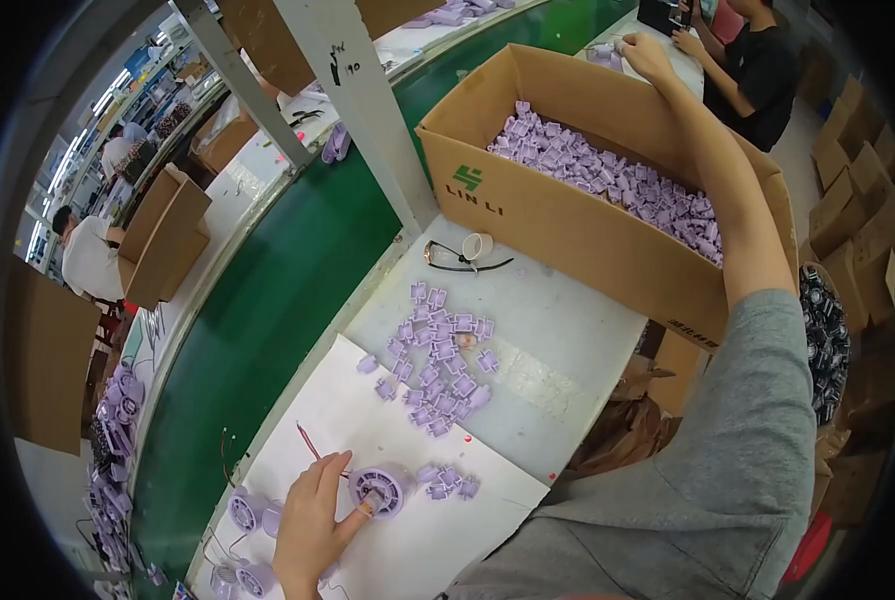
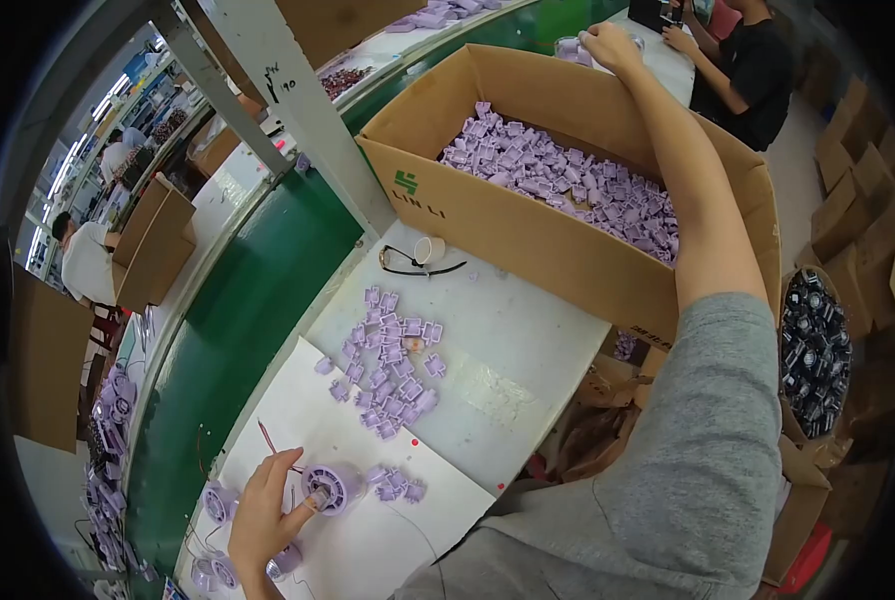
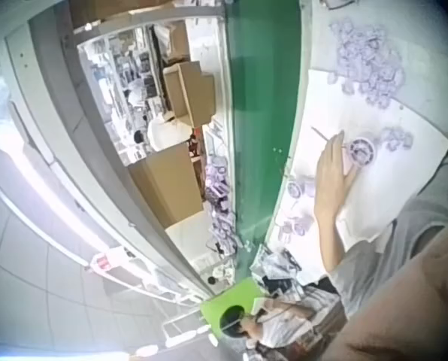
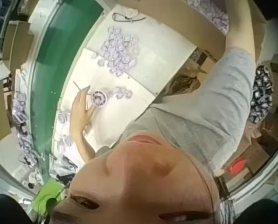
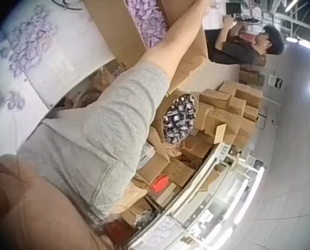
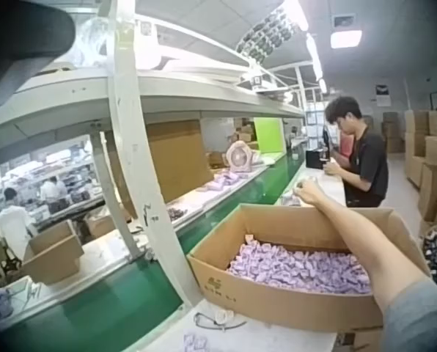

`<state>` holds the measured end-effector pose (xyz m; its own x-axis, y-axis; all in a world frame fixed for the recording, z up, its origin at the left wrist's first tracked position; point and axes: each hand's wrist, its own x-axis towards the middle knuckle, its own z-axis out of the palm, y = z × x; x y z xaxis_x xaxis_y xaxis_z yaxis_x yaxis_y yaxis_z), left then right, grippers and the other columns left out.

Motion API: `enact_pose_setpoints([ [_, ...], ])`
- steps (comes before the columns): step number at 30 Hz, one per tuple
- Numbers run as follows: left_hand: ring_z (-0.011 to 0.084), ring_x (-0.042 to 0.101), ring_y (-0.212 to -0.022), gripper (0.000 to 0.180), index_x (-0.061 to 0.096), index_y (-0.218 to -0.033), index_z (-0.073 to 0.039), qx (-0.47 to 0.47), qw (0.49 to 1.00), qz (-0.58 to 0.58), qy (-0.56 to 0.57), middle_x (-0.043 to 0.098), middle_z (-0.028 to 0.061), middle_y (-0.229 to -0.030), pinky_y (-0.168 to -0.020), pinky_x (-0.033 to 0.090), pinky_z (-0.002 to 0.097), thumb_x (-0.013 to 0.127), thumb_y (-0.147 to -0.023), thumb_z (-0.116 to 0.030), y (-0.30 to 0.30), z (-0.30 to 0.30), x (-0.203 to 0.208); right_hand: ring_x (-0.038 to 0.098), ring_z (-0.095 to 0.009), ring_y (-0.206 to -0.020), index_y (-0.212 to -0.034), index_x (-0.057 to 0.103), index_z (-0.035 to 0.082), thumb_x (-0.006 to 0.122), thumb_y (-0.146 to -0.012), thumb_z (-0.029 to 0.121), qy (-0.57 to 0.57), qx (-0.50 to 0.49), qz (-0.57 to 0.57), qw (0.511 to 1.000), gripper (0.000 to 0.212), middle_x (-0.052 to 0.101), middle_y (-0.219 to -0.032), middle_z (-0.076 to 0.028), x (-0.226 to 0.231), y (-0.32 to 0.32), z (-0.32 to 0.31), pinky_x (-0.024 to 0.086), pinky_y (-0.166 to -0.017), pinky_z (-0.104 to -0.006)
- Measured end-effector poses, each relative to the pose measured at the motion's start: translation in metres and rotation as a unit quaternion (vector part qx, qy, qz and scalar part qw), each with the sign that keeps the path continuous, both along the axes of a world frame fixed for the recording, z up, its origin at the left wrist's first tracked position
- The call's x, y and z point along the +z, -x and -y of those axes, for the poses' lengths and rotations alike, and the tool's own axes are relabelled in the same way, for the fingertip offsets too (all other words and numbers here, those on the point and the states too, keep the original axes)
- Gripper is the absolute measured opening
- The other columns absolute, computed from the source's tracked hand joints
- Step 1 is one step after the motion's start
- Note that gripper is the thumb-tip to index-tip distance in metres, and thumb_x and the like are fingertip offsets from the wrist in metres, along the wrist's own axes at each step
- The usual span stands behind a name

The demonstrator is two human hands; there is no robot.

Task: The person assembles small plastic clips onto electronic housings by hand, working on a factory production line.

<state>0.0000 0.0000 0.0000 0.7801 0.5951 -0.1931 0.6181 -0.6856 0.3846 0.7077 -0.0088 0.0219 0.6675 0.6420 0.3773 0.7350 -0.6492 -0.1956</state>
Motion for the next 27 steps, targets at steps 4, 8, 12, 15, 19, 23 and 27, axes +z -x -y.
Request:
enact_pose_setpoints([
  [4,0.0328,0.053,-0.096,0.058,0.047,-0.117,-0.003,0.003,1.0,0.006,0.007,0.055,0.0158,-0.109,-0.083,0.042,0.0397,0.071,-0.067,-0.019,-0.003,0.001,0.005,0.054,-0.016,-0.096,-0.102,0.061,0.011,0.048,-0.082,0.031,-0.137,0.065,-0.232,0.961,0.031,0.059,-0.102,-0.003,0.004,0.021,0.004,0.041,-0.078,-0.0321],
  [8,0.033,0.055,-0.092,0.058,0.047,-0.116,-0.002,0.006,1.0,0.0,-0.003,0.057,0.0162,-0.105,-0.08,0.043,0.0393,0.072,-0.067,-0.02,-0.001,0.0,0.006,0.053,-0.012,-0.09,-0.099,0.058,0.011,0.049,-0.079,0.021,-0.209,0.181,-0.402,0.873,0.024,0.056,-0.097,0.0,0.01,0.065,-0.005,0.042,-0.077,-0.0283],
  [12,0.0334,0.056,-0.09,0.057,0.047,-0.116,-0.002,0.01,1.0,-0.004,0.006,0.057,0.0169,-0.102,-0.078,0.044,0.0393,0.072,-0.068,-0.021,-0.004,0.0,0.003,0.057,-0.008,-0.078,-0.102,0.059,0.007,0.049,-0.084,0.024,-0.064,0.124,-0.545,0.827,0.027,0.062,-0.095,-0.002,0.002,0.063,-0.029,0.047,-0.064,-0.0244],
  [15,0.034,0.056,-0.088,0.057,0.047,-0.116,-0.001,0.006,1.0,0.002,0.005,0.058,0.0176,-0.1,-0.077,0.044,0.0394,0.071,-0.069,-0.023,-0.003,0.0,0.0,0.057,-0.012,-0.095,-0.122,0.05,0.009,0.048,-0.088,0.039,0.051,0.148,-0.585,0.796,0.045,0.055,-0.118,-0.005,0.008,0.052,-0.026,0.047,-0.079,-0.0325],
  [19,0.0341,0.056,-0.093,0.059,0.046,-0.118,-0.003,0.027,0.999,-0.012,0.028,0.057,0.0181,-0.105,-0.078,0.045,0.0394,0.07,-0.071,-0.027,0.002,-0.004,-0.005,0.056,-0.018,-0.1,-0.126,0.046,0.008,0.046,-0.089,0.037,0.105,0.18,-0.538,0.816,0.047,0.054,-0.121,-0.008,0.013,0.057,-0.032,0.045,-0.084,-0.0352],
  [23,0.0322,0.056,-0.097,0.06,0.045,-0.122,-0.003,0.11,0.988,-0.014,0.112,0.056,0.018,-0.11,-0.078,0.045,0.0375,0.068,-0.073,-0.03,0.002,0.002,-0.002,0.056,-0.019,-0.101,-0.127,0.046,0.009,0.045,-0.089,0.037,0.129,0.181,-0.487,0.845,0.047,0.053,-0.121,-0.009,0.006,0.082,-0.028,0.044,-0.084,-0.0356],
  [27,0.033,0.05,-0.107,0.057,0.04,-0.128,-0.005,0.088,0.989,0.0,0.115,0.05,0.0218,-0.12,-0.09,0.039,0.038,0.062,-0.077,-0.016,0.006,0.003,-0.002,0.056,-0.02,-0.102,-0.127,0.046,0.009,0.045,-0.09,0.037,0.15,0.144,-0.452,0.867,0.046,0.053,-0.122,-0.009,0.003,0.082,-0.028,0.044,-0.085,-0.0361],
])
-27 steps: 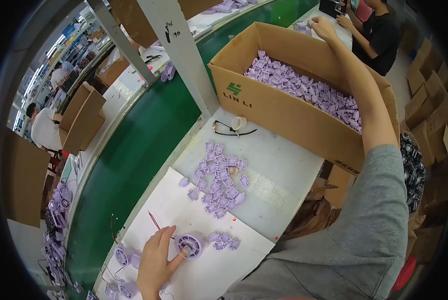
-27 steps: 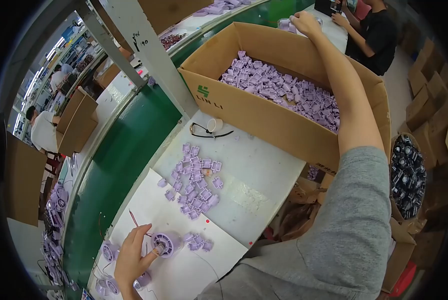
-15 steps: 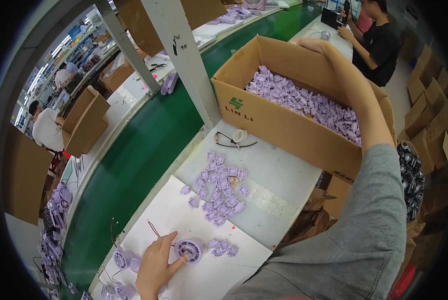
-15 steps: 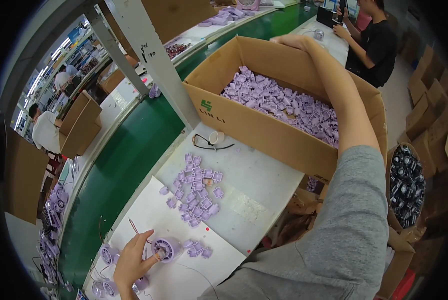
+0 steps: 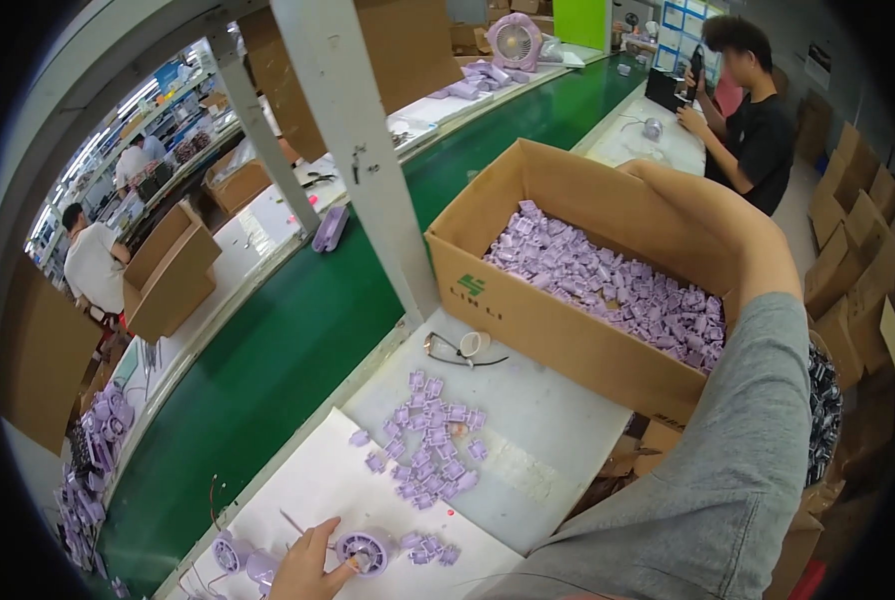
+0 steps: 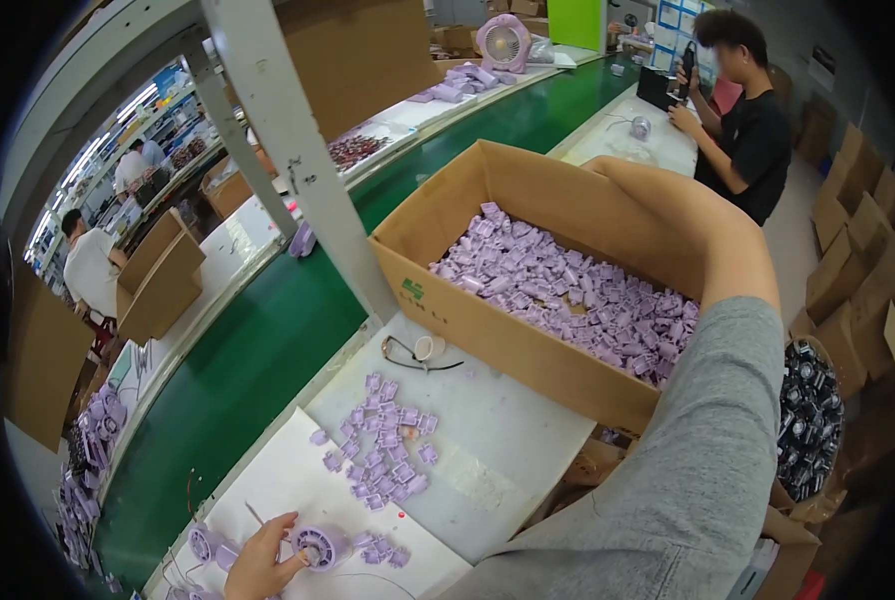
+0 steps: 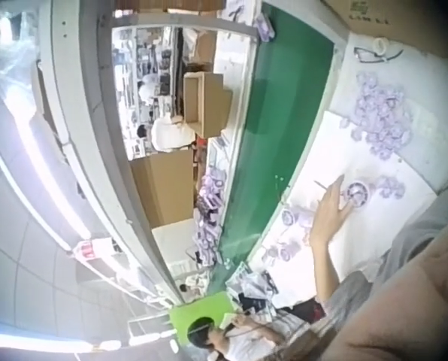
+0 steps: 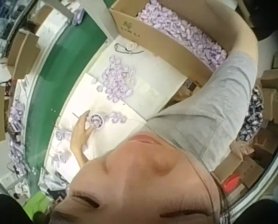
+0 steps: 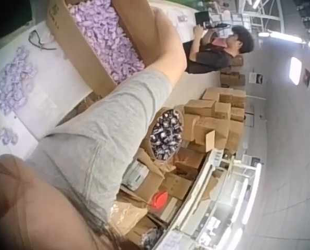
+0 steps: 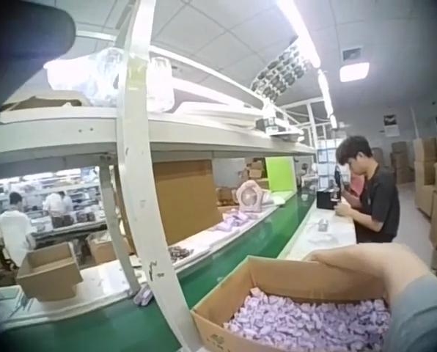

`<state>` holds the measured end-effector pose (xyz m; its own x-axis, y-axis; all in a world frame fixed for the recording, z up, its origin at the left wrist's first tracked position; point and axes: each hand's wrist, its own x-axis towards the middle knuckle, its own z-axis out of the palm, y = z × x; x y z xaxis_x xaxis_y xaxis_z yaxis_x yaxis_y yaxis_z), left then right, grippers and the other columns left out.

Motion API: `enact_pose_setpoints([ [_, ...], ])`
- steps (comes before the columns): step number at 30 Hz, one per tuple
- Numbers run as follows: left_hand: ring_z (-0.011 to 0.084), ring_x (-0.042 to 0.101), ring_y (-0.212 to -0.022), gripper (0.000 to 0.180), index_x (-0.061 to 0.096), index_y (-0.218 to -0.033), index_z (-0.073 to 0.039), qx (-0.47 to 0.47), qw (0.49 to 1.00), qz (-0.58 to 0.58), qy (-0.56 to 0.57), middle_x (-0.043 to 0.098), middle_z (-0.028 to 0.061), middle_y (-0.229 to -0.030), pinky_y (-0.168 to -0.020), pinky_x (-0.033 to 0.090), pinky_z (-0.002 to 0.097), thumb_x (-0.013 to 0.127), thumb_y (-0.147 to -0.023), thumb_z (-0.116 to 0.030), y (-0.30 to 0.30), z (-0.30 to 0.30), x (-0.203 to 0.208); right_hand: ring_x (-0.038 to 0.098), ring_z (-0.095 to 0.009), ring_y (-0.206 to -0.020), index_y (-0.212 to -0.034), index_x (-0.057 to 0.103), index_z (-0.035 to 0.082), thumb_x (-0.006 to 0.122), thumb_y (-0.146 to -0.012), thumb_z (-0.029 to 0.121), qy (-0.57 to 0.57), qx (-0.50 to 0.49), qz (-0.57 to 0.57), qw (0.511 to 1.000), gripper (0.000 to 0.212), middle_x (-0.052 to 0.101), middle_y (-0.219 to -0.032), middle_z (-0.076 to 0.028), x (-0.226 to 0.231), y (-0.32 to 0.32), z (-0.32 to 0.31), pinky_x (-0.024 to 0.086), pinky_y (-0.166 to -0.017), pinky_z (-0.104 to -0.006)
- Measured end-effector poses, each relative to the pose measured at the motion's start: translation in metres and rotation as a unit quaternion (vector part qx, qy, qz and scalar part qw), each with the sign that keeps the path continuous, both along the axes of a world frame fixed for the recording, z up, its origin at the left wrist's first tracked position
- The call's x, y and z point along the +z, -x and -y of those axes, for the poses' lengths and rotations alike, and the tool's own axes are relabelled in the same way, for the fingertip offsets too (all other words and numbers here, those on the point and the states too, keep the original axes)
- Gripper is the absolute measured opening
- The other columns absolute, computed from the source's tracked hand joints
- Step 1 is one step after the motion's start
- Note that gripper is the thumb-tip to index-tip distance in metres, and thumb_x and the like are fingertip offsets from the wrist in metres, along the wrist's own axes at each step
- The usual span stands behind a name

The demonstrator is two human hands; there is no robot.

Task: The person assembles small plastic clips onto electronic housings by hand, working on a factory production line.

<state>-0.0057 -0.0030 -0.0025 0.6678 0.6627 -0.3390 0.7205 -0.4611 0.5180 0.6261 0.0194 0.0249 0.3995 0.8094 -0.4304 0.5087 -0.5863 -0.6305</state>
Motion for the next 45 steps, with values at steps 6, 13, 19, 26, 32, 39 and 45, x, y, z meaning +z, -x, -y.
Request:
enact_pose_setpoints([
  [6,0.0328,0.052,-0.103,0.056,0.04,-0.127,-0.002,-0.002,1.0,0.008,0.016,0.051,0.0212,-0.117,-0.088,0.041,0.0373,0.062,-0.076,-0.014,0.0,-0.005,-0.007,0.055,-0.021,-0.103,-0.128,0.045,0.009,0.044,-0.09,0.036,0.043,-0.02,0.053,0.997,0.046,0.053,-0.122,-0.01,-0.01,-0.036,0.01,0.043,-0.086,-0.0367],
  [13,0.0329,0.052,-0.102,0.057,0.04,-0.127,-0.002,0.002,1.0,-0.002,0.009,0.052,0.0212,-0.116,-0.088,0.041,0.0376,0.063,-0.076,-0.015,-0.002,-0.003,-0.004,0.054,-0.023,-0.104,-0.128,0.045,0.01,0.043,-0.09,0.036,0.084,-0.021,0.111,0.99,0.046,0.053,-0.122,-0.01,-0.017,-0.056,-0.009,0.042,-0.087,-0.0374],
  [19,0.0323,0.053,-0.101,0.057,0.041,-0.126,-0.002,0.005,1.0,-0.004,0.008,0.052,0.0208,-0.115,-0.087,0.041,0.0375,0.063,-0.076,-0.017,0.003,-0.003,-0.005,0.054,-0.024,-0.105,-0.129,0.044,0.01,0.042,-0.091,0.036,0.115,0.005,0.17,0.979,0.046,0.052,-0.123,-0.011,-0.028,-0.079,-0.014,0.041,-0.089,-0.038],
  [26,0.0317,0.053,-0.101,0.055,0.043,-0.125,-0.001,0.028,0.999,-0.008,0.036,0.052,0.02,-0.117,-0.086,0.042,0.037,0.063,-0.076,-0.017,-0.004,-0.005,-0.005,0.053,-0.025,-0.106,-0.129,0.044,0.011,0.041,-0.091,0.036,0.148,0.032,0.229,0.962,0.046,0.052,-0.123,-0.011,-0.051,-0.141,-0.009,0.041,-0.09,-0.0387],
  [32,0.0312,0.051,-0.106,0.054,0.042,-0.126,-0.002,0.041,0.998,-0.014,0.044,0.051,0.0193,-0.118,-0.089,0.041,0.0363,0.061,-0.076,-0.013,-0.011,-0.003,-0.003,0.046,-0.029,-0.115,-0.12,0.053,0.012,0.044,-0.087,0.04,0.151,0.194,0.298,0.922,0.043,0.056,-0.114,-0.016,-0.055,-0.163,-0.012,0.037,-0.092,-0.0415],
  [39,0.0318,0.05,-0.108,0.055,0.04,-0.127,-0.001,0.036,0.998,-0.019,0.051,0.048,0.0198,-0.121,-0.09,0.04,0.0361,0.06,-0.076,-0.009,-0.013,-0.002,0.0,0.058,-0.027,-0.089,-0.101,0.063,0.009,0.046,-0.083,0.03,0.036,-0.052,0.261,0.963,0.033,0.061,-0.103,-0.014,-0.048,-0.135,-0.005,0.048,-0.071,-0.0426],
  [45,0.033,0.045,-0.112,0.06,0.035,-0.129,-0.002,0.01,1.0,0.017,0.016,0.044,0.0212,-0.124,-0.092,0.038,0.0356,0.062,-0.076,-0.012,-0.006,0.001,-0.001,0.063,-0.03,-0.073,-0.074,0.062,0.0,0.048,-0.073,0.017,-0.118,0.006,0.336,0.934,0.023,0.063,-0.069,-0.015,-0.023,-0.125,-0.006,0.049,-0.063,-0.0441],
])
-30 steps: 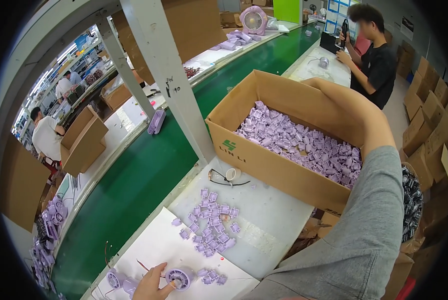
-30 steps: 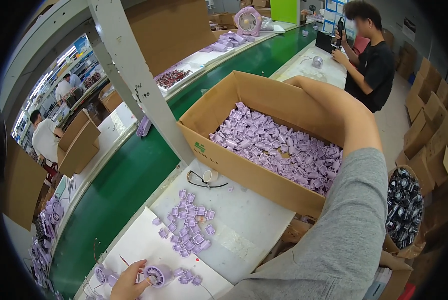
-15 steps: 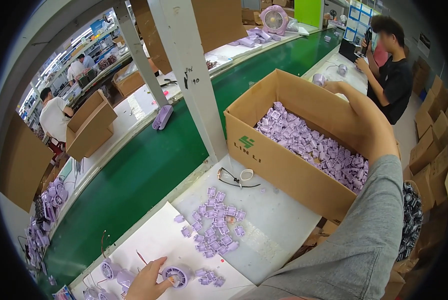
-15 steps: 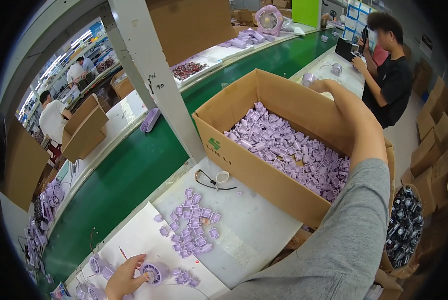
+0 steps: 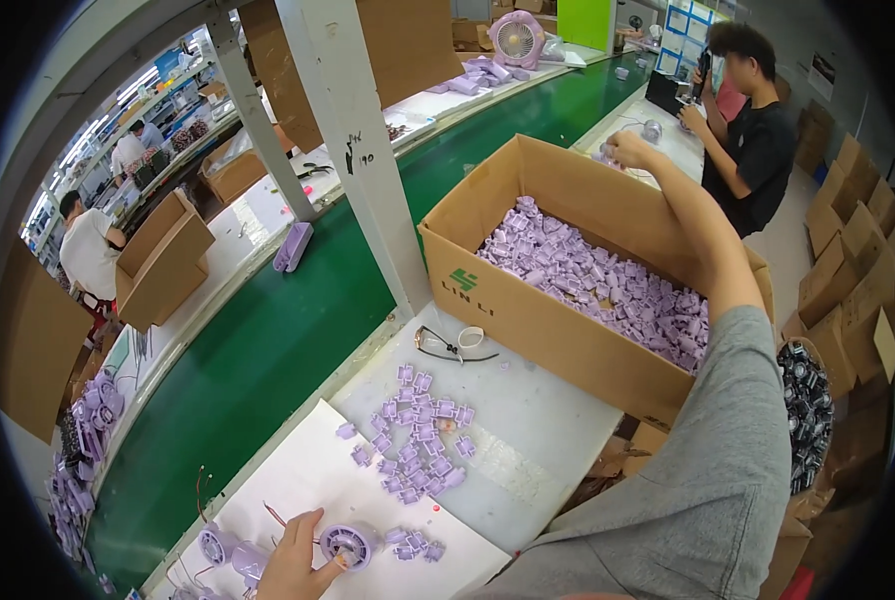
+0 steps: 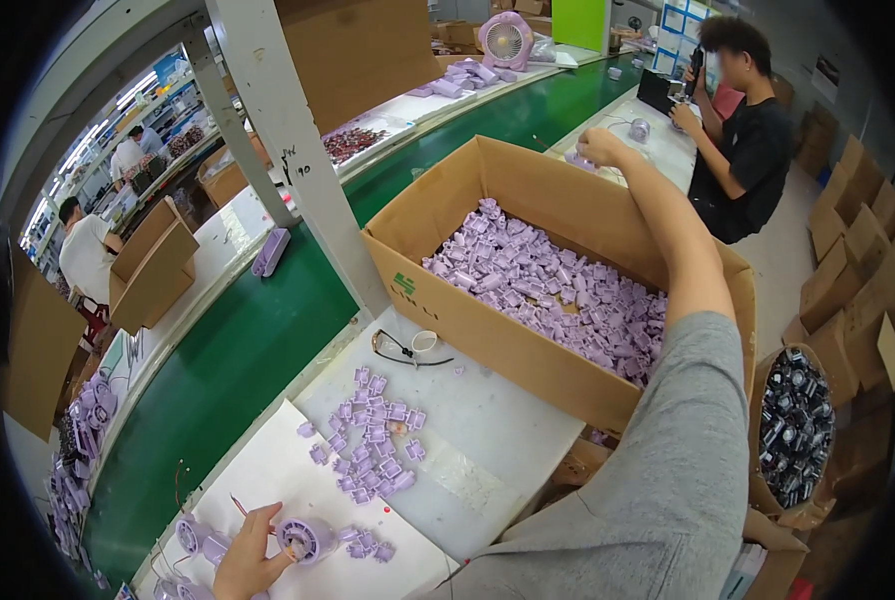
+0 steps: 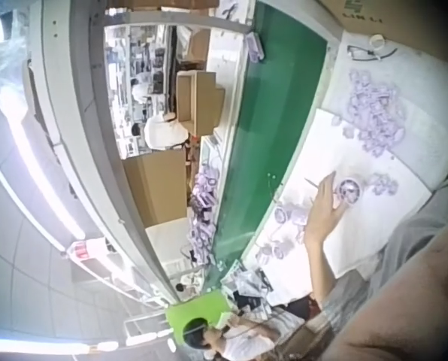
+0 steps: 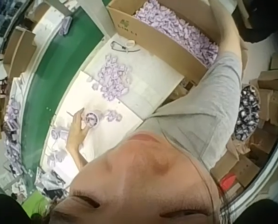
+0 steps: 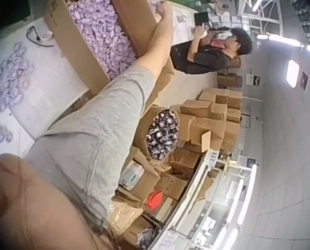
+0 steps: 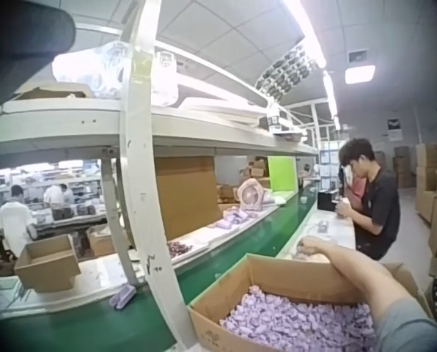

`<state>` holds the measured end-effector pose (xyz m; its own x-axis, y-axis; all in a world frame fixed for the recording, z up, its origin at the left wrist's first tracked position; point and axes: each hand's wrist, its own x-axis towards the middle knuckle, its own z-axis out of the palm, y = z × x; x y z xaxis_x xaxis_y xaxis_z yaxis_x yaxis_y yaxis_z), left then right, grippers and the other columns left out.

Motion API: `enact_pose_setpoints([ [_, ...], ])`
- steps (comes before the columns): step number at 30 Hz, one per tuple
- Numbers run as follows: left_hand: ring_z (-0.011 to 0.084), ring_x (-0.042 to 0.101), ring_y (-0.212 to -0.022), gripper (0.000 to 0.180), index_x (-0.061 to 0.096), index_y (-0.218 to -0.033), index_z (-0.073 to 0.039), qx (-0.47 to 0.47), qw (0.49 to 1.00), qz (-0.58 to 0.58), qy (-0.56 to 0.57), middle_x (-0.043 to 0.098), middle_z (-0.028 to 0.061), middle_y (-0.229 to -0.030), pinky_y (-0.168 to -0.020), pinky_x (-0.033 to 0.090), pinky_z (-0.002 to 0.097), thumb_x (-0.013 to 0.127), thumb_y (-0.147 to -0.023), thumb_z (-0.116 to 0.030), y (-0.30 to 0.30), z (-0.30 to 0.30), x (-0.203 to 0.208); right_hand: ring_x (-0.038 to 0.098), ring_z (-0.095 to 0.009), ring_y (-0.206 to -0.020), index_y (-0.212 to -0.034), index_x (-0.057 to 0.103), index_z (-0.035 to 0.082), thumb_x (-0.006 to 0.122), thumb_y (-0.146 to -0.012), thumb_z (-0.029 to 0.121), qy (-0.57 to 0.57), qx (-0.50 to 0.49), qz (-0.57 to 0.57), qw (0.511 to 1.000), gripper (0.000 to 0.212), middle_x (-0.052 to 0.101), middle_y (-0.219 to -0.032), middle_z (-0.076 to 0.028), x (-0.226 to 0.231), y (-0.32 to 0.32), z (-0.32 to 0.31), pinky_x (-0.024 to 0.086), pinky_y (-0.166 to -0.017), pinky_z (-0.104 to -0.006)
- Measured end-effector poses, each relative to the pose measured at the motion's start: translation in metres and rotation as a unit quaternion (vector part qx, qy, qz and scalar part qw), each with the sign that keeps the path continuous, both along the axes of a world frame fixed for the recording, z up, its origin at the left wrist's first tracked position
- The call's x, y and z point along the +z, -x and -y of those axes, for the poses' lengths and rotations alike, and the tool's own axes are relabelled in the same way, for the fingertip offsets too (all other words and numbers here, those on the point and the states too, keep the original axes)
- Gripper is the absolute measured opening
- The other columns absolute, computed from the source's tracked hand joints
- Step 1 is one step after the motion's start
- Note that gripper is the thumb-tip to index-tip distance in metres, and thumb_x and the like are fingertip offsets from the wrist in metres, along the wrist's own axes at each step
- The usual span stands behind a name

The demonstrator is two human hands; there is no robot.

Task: The person assembles small plastic clips onto electronic housings by hand, working on a factory production line.

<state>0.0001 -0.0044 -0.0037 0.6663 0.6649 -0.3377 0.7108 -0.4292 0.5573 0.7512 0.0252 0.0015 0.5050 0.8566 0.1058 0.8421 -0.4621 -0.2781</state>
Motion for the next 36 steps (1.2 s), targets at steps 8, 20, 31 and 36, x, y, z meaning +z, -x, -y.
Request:
enact_pose_setpoints([
  [8,0.0353,0.041,-0.116,0.064,0.033,-0.13,-0.003,-0.05,0.998,-0.007,-0.045,0.041,0.0227,-0.127,-0.096,0.035,0.0391,0.063,-0.076,-0.015,0.014,0.002,0.013,0.064,-0.022,-0.059,-0.077,0.066,-0.001,0.055,-0.068,0.023,0.128,0.002,0.0,0.992,0.028,0.064,-0.068,-0.015,0.032,0.023,0.02,0.051,-0.054,-0.0356],
  [20,0.0311,0.054,-0.101,0.078,0.03,-0.13,0.002,-0.039,0.999,-0.009,-0.027,0.043,0.0204,-0.127,-0.085,0.045,0.0343,0.07,-0.072,-0.031,0.034,0.003,-0.01,0.059,-0.023,-0.09,-0.111,0.058,0.005,0.06,-0.074,0.032,0.173,-0.02,-0.1,0.98,0.046,0.06,-0.1,-0.014,0.019,0.068,0.006,0.049,-0.074,-0.0369],
  [31,0.0322,0.055,-0.079,0.029,0.058,-0.098,-0.001,-0.045,0.976,0.036,-0.212,0.056,0.015,-0.084,-0.069,0.044,0.0391,0.061,-0.069,-0.002,0.039,0.007,-0.007,0.058,-0.023,-0.089,-0.136,0.03,0.017,0.06,-0.078,0.034,0.119,-0.045,-0.272,0.954,0.067,0.055,-0.111,-0.013,0.062,0.104,0.019,0.048,-0.077,-0.0457],
  [36,0.0267,0.051,-0.073,0.012,0.061,-0.081,-0.003,-0.114,0.937,0.083,-0.32,0.055,0.0096,-0.072,-0.066,0.04,0.0367,0.061,-0.068,-0.002,0.025,0.002,-0.018,0.057,-0.018,-0.089,-0.132,0.039,0.016,0.059,-0.079,0.026,0.195,-0.05,-0.021,0.979,0.058,0.057,-0.11,-0.009,0.105,0.155,0.037,0.049,-0.07,-0.034],
])
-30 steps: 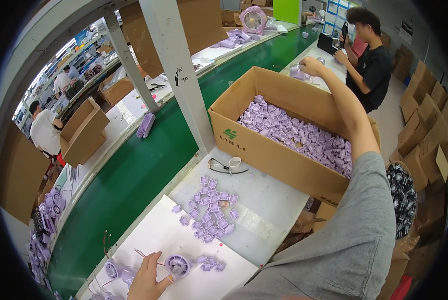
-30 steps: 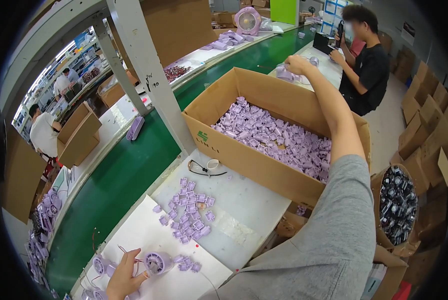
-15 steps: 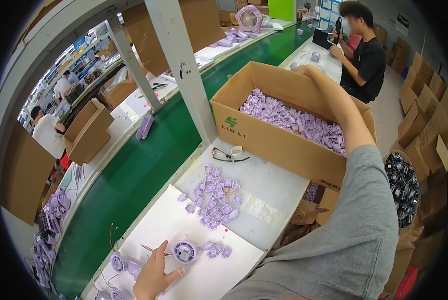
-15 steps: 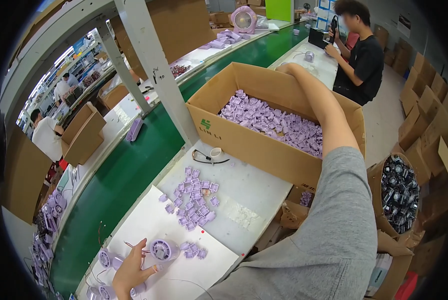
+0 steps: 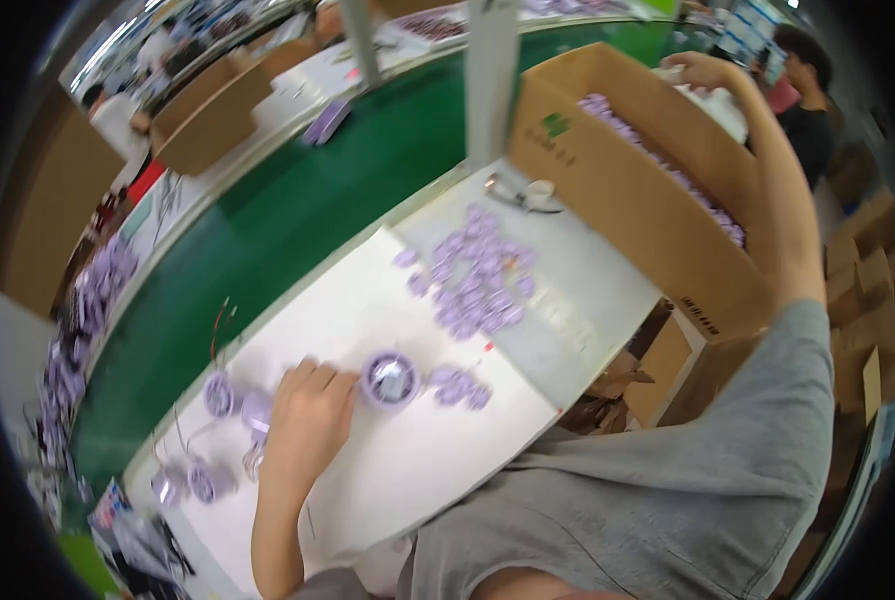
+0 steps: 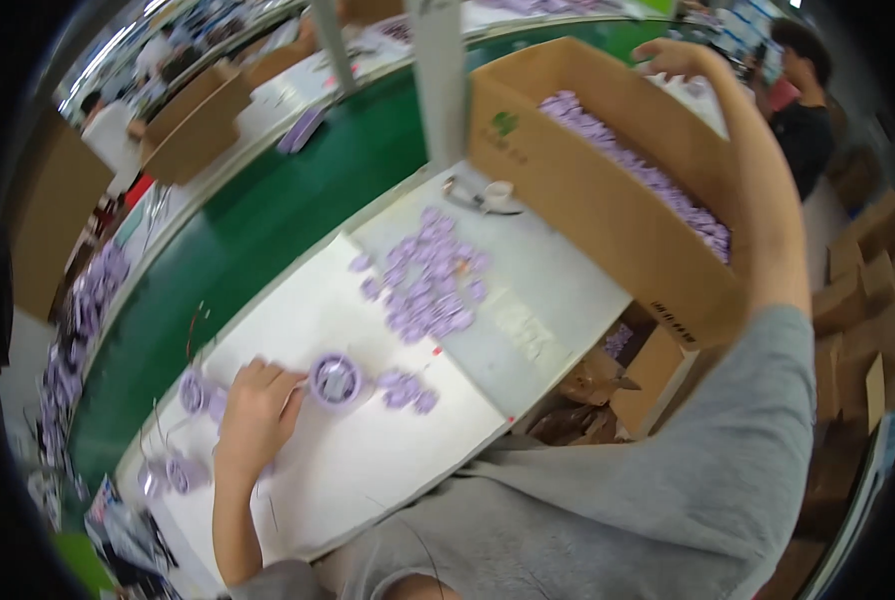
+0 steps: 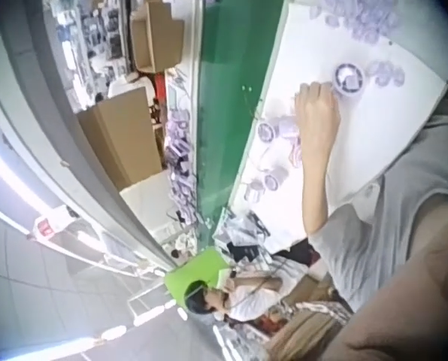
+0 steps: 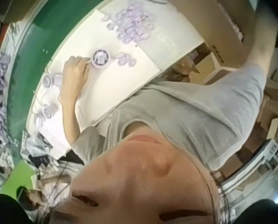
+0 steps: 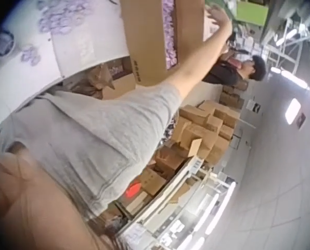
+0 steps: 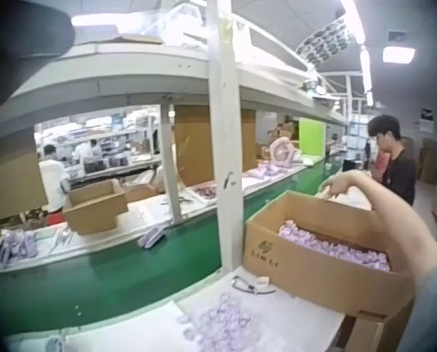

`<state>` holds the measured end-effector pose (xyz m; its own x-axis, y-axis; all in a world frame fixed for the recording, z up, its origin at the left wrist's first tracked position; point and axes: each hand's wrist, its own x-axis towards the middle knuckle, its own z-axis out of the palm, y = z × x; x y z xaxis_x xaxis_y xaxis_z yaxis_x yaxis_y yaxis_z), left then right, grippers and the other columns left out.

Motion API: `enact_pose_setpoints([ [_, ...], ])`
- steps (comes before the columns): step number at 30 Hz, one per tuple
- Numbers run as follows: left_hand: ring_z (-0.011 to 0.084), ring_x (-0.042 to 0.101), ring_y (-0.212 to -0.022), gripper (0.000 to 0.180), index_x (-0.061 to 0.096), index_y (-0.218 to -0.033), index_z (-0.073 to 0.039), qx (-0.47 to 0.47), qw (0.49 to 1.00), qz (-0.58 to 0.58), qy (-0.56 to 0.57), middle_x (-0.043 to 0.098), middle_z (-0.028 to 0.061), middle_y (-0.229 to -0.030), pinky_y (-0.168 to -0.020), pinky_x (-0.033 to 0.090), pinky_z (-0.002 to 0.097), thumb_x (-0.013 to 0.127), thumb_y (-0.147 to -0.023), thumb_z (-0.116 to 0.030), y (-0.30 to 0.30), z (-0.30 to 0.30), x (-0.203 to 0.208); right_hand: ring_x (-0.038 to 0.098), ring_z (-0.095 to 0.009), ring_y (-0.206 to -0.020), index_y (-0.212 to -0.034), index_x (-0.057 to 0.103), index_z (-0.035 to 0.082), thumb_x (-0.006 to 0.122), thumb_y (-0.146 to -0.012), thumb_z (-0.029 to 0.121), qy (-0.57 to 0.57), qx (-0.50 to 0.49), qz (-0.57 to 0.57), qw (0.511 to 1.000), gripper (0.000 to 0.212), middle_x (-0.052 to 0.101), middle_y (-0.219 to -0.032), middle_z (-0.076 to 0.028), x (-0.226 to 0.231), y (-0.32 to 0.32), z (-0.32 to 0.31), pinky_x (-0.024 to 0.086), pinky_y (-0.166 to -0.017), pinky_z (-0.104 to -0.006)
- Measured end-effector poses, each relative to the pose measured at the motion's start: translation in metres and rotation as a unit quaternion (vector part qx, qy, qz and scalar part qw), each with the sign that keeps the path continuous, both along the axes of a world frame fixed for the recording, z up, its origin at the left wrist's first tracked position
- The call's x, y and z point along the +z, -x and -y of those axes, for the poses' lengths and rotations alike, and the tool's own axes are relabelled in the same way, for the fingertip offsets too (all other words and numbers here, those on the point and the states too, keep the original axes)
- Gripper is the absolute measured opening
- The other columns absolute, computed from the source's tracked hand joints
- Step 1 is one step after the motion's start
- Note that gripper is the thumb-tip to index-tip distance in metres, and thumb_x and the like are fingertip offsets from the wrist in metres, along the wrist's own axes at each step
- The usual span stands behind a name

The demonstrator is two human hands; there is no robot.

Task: The person assembles small plastic clips onto electronic housings by hand, working on a factory production line.

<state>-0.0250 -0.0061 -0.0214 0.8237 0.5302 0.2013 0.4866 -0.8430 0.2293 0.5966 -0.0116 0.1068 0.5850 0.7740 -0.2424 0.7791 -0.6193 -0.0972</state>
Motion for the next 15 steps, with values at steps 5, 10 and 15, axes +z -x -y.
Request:
enact_pose_setpoints([
  [5,0.0226,0.049,-0.077,0.01,0.062,-0.08,-0.004,-0.008,1.0,-0.004,-0.02,0.057,0.0059,-0.074,-0.071,0.037,0.0335,0.062,-0.07,-0.005,0.008,-0.001,-0.009,0.049,-0.023,-0.111,-0.128,0.041,0.004,0.053,-0.085,0.015,-0.068,0.28,0.136,0.948,0.046,0.05,-0.123,-0.012,0.047,0.114,0.0,0.04,-0.092,-0.0328],
  [10,0.0214,0.05,-0.08,0.012,0.063,-0.081,-0.004,0.036,0.999,-0.008,-0.012,0.058,0.0053,-0.078,-0.077,0.036,0.0355,0.063,-0.07,-0.005,0.03,0.008,-0.017,0.053,-0.023,-0.105,-0.122,0.048,0.003,0.054,-0.08,0.008,-0.079,0.5,0.009,0.862,0.042,0.054,-0.116,-0.013,0.003,0.298,0.001,0.043,-0.089,-0.0329],
  [15,0.0229,0.051,-0.083,0.013,0.061,-0.082,-0.003,0.041,0.998,0.015,-0.051,0.057,0.0061,-0.08,-0.082,0.034,0.0413,0.063,-0.068,-0.004,0.039,0.01,-0.025,0.061,-0.027,-0.086,-0.107,0.059,0.002,0.055,-0.075,0.007,-0.044,0.575,-0.019,0.817,0.032,0.062,-0.098,-0.014,-0.085,0.369,-0.021,0.049,-0.074,-0.036],
])
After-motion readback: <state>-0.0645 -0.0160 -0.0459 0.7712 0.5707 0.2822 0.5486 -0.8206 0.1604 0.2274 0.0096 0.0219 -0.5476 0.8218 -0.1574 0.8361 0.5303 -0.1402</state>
